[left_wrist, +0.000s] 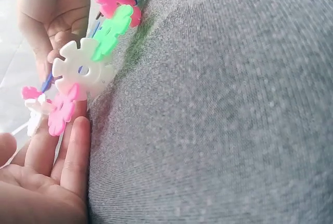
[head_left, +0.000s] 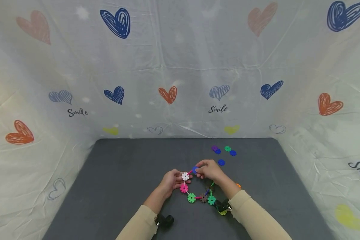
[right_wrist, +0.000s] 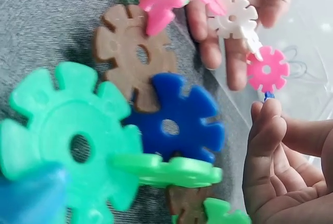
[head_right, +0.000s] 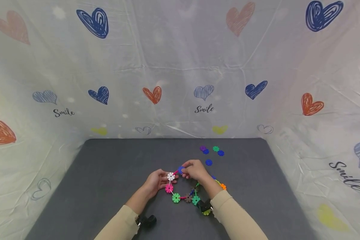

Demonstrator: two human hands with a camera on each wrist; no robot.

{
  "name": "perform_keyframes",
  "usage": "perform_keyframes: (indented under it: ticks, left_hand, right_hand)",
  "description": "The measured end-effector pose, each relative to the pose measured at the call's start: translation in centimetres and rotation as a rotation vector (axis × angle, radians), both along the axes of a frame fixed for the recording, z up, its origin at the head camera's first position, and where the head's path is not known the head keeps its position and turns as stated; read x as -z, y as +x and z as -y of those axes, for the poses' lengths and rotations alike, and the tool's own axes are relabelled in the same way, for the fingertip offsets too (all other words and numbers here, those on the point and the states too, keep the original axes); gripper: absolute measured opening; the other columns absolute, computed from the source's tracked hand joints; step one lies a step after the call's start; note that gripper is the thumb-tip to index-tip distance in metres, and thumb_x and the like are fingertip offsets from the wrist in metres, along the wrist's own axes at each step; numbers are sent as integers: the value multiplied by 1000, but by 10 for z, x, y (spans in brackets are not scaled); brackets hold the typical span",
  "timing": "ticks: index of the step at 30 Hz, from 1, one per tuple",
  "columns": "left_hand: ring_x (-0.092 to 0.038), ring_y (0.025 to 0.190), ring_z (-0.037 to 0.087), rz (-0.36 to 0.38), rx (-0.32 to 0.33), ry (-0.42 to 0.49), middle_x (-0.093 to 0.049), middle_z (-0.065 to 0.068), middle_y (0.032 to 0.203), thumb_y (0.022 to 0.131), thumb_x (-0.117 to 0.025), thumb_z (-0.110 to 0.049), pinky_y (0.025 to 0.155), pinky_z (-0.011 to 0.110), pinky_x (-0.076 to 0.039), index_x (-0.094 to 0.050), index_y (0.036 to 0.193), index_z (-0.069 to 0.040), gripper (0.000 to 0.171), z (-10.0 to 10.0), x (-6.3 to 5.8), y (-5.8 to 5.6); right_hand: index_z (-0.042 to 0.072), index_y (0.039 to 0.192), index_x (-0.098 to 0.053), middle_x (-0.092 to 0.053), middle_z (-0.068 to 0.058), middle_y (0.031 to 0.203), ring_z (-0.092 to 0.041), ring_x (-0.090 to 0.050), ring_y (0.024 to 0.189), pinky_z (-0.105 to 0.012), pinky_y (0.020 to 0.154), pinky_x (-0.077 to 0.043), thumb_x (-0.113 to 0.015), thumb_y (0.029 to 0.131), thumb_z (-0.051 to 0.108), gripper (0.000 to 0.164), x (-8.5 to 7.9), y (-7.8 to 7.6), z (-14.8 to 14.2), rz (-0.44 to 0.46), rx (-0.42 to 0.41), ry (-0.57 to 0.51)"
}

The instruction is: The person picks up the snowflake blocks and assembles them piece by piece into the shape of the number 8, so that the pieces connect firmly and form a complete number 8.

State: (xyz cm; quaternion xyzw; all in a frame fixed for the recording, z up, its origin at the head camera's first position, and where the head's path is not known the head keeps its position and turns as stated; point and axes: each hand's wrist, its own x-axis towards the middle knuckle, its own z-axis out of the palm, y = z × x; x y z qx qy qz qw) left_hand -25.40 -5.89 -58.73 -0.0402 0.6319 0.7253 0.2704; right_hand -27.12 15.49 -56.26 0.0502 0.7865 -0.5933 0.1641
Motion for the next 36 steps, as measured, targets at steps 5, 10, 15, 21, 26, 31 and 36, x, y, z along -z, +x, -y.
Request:
perform_keyframes:
  ticks: [5, 10, 15, 21, 26, 31, 36]
  left_hand:
    - [-74, 101, 20, -56, 53, -22, -73, 15, 119, 100, -47, -14, 81, 26, -57, -62, 127, 8, 38, -1, 2, -2]
    - [-72, 105, 18, -96, 108, -84, -73, 11, 120, 104, -48, -14, 88, 30, -57, -66, 127, 4, 34, 0, 3, -2]
    - [-72, 105, 18, -105, 121, -117, -74, 11, 118, 106, -48, -15, 88, 31, -57, -69, 124, 2, 32, -1, 2, -2]
    - [-72, 101, 15, -124, 106, -131, -75, 10, 114, 107, -49, -17, 82, 26, -56, -71, 122, 0, 31, -3, 3, -2]
    - [-71, 99, 14, -131, 99, -129, -76, 10, 113, 107, -49, -17, 81, 26, -55, -71, 122, 0, 31, -5, 3, -3]
    - [-74, 96, 16, -125, 83, -119, -76, 11, 111, 105, -50, -16, 79, 27, -58, -68, 122, 2, 31, -5, 2, -3]
    - [-75, 80, 17, -183, 7, -171, -76, 15, 102, 104, -54, -22, 64, 25, -57, -67, 116, 4, 32, -6, -3, -3]
  right_hand:
    - [0, 112, -68, -72, -10, 75, -21, -68, 67, -33, 62, -57, -70, 94, 7, 20, -2, -1, 0, -17, -11, 13]
    - [0, 112, -69, -72, -8, 74, -20, -68, 65, -34, 63, -57, -70, 94, 7, 20, -3, -2, -1, -36, -30, 10]
    - [-1, 111, -70, -73, -14, 77, -22, -69, 67, -36, 64, -58, -70, 93, 4, 19, -4, -2, -3, -78, -86, 5]
    - [-7, 105, -69, -73, -19, 79, -20, -70, 66, -38, 66, -60, -69, 91, -3, 15, -8, -2, -2, -114, -111, -23]
    - [-8, 106, -69, -74, -19, 81, -16, -69, 66, -37, 67, -60, -70, 91, -2, 16, -7, -3, -2, -101, -112, -68]
    - [-4, 126, -65, -75, -17, 87, -23, -72, 72, -39, 67, -60, -72, 94, 13, 37, -13, -10, -15, -78, -186, 10]
    - [0, 130, -64, -76, -16, 99, -30, -72, 85, -42, 73, -58, -74, 93, 25, 46, -21, -25, -49, -188, -33, 362]
